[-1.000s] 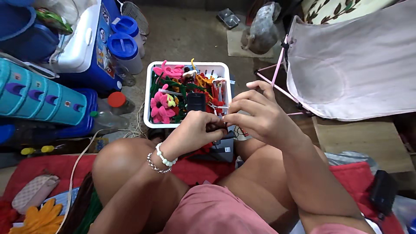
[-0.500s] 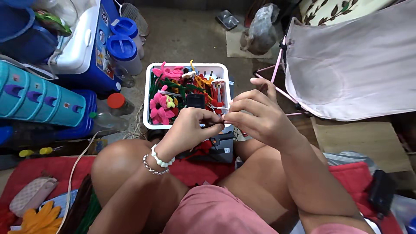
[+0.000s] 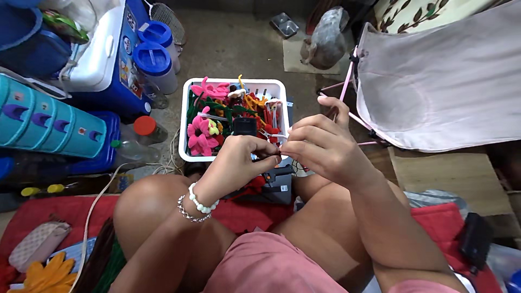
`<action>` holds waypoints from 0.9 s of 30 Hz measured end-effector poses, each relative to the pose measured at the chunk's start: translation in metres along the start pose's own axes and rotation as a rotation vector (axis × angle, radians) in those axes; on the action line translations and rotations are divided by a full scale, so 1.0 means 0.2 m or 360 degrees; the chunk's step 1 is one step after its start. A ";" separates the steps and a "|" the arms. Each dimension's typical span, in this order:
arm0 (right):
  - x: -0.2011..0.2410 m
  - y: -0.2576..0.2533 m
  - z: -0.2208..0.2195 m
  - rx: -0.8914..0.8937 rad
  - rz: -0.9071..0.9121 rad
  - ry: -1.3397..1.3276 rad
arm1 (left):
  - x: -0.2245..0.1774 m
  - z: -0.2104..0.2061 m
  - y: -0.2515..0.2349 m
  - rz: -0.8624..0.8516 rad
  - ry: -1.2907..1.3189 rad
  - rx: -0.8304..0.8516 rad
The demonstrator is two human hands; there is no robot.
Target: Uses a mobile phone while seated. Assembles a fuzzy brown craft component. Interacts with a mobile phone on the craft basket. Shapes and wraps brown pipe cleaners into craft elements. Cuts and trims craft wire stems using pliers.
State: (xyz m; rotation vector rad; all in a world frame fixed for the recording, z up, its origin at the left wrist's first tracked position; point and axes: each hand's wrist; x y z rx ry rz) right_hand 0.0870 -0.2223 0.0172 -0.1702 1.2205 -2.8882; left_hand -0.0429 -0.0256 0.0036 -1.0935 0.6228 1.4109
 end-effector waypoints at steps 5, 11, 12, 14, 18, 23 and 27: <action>0.02 0.00 -0.04 -0.0047 -0.0016 0.0079 | 0.01 0.00 0.00 -0.0062 -0.0064 -0.0085; 0.06 0.01 -0.10 -0.0187 -0.0385 0.0058 | 0.02 -0.01 0.00 0.0013 -0.0130 -0.0413; 0.06 0.01 -0.11 -0.0184 -0.0452 0.0028 | 0.02 -0.01 0.00 0.0037 -0.0144 -0.0456; 0.06 0.01 -0.13 -0.0195 -0.0530 -0.0022 | 0.03 0.00 -0.01 0.0075 -0.0119 -0.0497; 0.10 0.02 -0.16 -0.0369 -0.0691 -0.0205 | 0.02 -0.01 -0.01 0.0103 0.0059 -0.0534; 0.14 0.02 -0.19 -0.0506 -0.0884 -0.0395 | 0.02 -0.02 -0.01 0.0049 0.0145 -0.0598; 0.15 0.01 -0.18 -0.0506 -0.1003 -0.0583 | 0.02 -0.02 -0.01 0.0031 0.0215 -0.0640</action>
Point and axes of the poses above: each hand's wrist, its own y-axis away from the middle knuckle, its own z-axis out of the back of the hand, x = y × z, and after that the axes turned 10 degrees about -x, right-handed
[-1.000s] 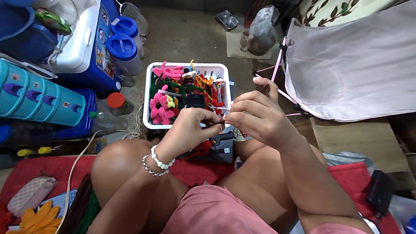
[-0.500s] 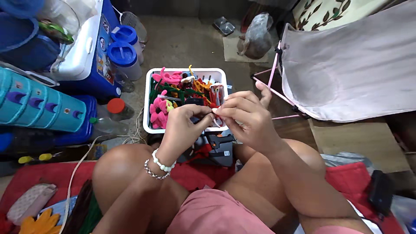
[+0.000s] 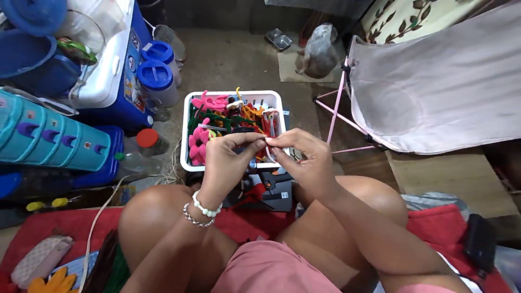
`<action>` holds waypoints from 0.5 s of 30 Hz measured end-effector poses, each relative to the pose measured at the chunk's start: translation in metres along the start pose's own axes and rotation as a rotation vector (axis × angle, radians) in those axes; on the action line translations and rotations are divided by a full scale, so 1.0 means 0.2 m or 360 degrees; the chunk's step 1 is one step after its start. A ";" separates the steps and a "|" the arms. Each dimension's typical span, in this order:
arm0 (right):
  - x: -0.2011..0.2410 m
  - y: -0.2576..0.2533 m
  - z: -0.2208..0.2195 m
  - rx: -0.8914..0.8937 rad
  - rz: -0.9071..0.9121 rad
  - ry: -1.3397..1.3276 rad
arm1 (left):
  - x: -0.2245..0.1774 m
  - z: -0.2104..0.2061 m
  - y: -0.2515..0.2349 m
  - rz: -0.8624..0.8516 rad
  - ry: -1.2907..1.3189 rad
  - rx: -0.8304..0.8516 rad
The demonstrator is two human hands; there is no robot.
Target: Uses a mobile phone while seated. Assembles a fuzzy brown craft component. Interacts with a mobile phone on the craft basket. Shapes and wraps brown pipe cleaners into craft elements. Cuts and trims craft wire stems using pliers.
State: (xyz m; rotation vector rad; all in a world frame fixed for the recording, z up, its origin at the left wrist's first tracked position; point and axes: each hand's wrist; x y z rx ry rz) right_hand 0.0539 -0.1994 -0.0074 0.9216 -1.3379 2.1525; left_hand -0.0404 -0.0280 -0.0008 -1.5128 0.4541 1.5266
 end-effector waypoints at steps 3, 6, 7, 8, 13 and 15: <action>0.01 0.00 -0.01 -0.0020 -0.0037 -0.0015 | 0.00 0.01 0.00 -0.0016 0.0001 0.0008; 0.01 0.00 0.00 -0.0047 -0.0013 0.0066 | 0.00 0.00 0.00 -0.0035 0.0001 -0.0009; 0.00 0.00 0.00 -0.0041 -0.0032 0.0057 | 0.00 -0.01 0.00 -0.0044 0.0005 -0.0008; 0.00 -0.01 0.01 -0.0029 -0.0062 0.0038 | 0.00 -0.01 0.00 -0.0043 0.0013 0.0008; -0.01 -0.01 0.00 -0.0003 -0.0139 -0.0013 | -0.01 -0.01 0.00 -0.0058 0.0059 0.0046; 0.00 -0.01 0.00 0.0001 -0.0226 -0.0117 | -0.01 -0.01 0.00 -0.0033 0.0038 0.0041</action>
Point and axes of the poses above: each hand's wrist, its own y-axis away from the middle knuckle, its own z-axis out of the back of the hand, x = y × z, and after that the axes turned 10 degrees about -x, right-handed
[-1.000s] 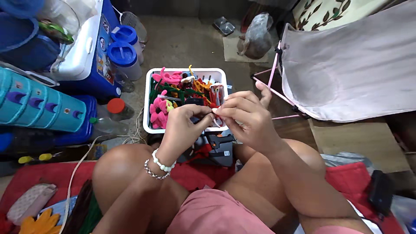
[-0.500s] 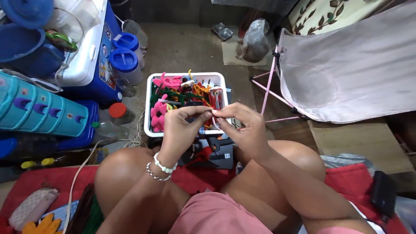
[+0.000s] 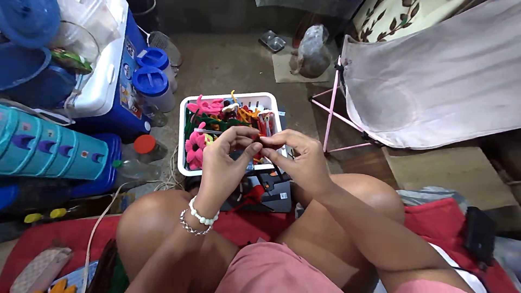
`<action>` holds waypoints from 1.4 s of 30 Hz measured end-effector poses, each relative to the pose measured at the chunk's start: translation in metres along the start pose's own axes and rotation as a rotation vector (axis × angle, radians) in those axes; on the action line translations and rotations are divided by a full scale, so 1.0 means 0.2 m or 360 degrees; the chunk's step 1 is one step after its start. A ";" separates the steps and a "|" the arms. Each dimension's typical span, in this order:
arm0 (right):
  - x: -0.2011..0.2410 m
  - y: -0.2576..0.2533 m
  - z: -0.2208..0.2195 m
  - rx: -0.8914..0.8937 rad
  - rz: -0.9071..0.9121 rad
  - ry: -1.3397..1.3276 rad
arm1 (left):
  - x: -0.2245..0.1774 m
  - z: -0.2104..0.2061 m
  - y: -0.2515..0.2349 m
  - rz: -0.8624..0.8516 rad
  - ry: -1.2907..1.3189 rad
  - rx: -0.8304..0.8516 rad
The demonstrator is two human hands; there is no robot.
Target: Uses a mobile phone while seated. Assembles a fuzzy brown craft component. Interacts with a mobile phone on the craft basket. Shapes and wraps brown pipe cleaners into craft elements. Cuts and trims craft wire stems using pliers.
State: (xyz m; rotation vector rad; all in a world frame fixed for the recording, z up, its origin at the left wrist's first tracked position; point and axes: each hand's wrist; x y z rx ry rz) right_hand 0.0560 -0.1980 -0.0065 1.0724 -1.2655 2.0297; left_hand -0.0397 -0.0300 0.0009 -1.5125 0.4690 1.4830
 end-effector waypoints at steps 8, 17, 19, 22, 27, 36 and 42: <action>0.01 0.00 0.00 -0.0111 0.0013 -0.0061 | 0.01 0.00 0.01 0.0103 0.0007 0.0003; 0.00 0.00 -0.01 -0.0185 0.0271 0.0114 | 0.01 -0.05 0.03 0.0114 0.0106 -0.0099; 0.01 0.00 -0.01 -0.0179 0.0339 0.0136 | 0.02 -0.06 0.04 0.0096 0.0096 -0.0136; 0.01 0.01 -0.02 -0.0139 0.0320 0.0113 | 0.02 -0.08 0.05 0.0159 0.0162 -0.0208; 0.00 0.02 -0.04 -0.0173 0.0290 0.0055 | 0.01 -0.10 0.06 0.0197 0.0200 -0.0312; -0.01 0.03 -0.07 -0.0226 0.0174 -0.0008 | 0.02 -0.11 0.06 0.0131 0.0109 -0.0341; -0.03 0.00 -0.05 -0.0201 -0.0207 -0.0212 | 0.02 -0.07 0.02 0.0101 0.0019 -0.0144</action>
Point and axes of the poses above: each hand's wrist, its own y-axis away from the middle knuckle, its own z-axis out of the back of the hand, x = y × z, and after that the axes turned 10 degrees about -x, right-handed
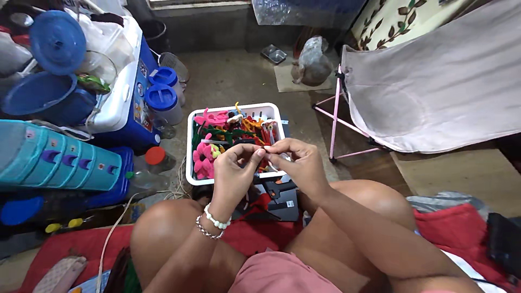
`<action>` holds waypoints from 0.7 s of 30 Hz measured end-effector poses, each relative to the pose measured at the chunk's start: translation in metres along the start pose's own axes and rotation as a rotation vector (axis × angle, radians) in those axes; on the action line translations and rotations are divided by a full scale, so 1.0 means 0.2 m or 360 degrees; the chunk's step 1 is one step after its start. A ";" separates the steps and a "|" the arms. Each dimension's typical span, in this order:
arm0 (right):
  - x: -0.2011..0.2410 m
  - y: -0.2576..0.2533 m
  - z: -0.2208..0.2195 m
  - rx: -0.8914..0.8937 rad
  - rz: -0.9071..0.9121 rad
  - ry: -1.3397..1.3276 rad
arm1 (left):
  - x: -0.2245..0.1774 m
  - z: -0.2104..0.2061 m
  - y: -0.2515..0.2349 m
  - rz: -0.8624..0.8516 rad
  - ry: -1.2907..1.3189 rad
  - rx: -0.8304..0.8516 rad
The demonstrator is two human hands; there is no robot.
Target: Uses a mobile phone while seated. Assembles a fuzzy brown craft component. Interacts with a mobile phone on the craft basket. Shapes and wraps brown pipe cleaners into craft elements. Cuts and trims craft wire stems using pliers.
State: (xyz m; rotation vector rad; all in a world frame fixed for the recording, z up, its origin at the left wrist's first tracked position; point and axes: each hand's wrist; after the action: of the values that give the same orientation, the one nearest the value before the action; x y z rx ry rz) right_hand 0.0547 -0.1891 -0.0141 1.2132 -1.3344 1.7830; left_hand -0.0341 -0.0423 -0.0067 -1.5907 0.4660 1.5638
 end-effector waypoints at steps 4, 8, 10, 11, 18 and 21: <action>0.02 -0.02 0.03 0.0062 -0.0081 0.0009 | 0.01 0.00 0.00 0.0019 0.0049 0.0051; 0.03 -0.05 0.06 0.0211 0.0013 0.0098 | 0.00 0.02 -0.01 0.0233 0.0183 0.0097; 0.04 -0.05 0.06 0.0203 0.0120 0.0214 | -0.02 0.02 -0.01 0.0334 0.0254 0.0105; 0.05 -0.04 0.06 0.0183 0.0191 0.0276 | -0.02 0.01 -0.01 0.0369 0.0280 0.0096; 0.05 -0.04 0.07 0.0114 0.0411 0.0388 | -0.02 -0.01 0.00 0.0625 0.0412 0.0075; 0.06 -0.04 0.08 0.0135 0.0398 0.0392 | -0.02 -0.01 0.00 0.0642 0.0421 0.0077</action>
State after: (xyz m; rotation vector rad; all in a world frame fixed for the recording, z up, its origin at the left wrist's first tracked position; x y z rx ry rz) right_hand 0.0607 -0.2017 0.0008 0.8630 -1.3216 2.1061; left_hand -0.0336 -0.0457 -0.0035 -1.7497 1.0139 1.6185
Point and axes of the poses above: each hand's wrist, its own y-axis away from the middle knuckle, its own z-axis out of the back of the hand, x = y × z, and after that the axes turned 10 degrees about -x, right-handed
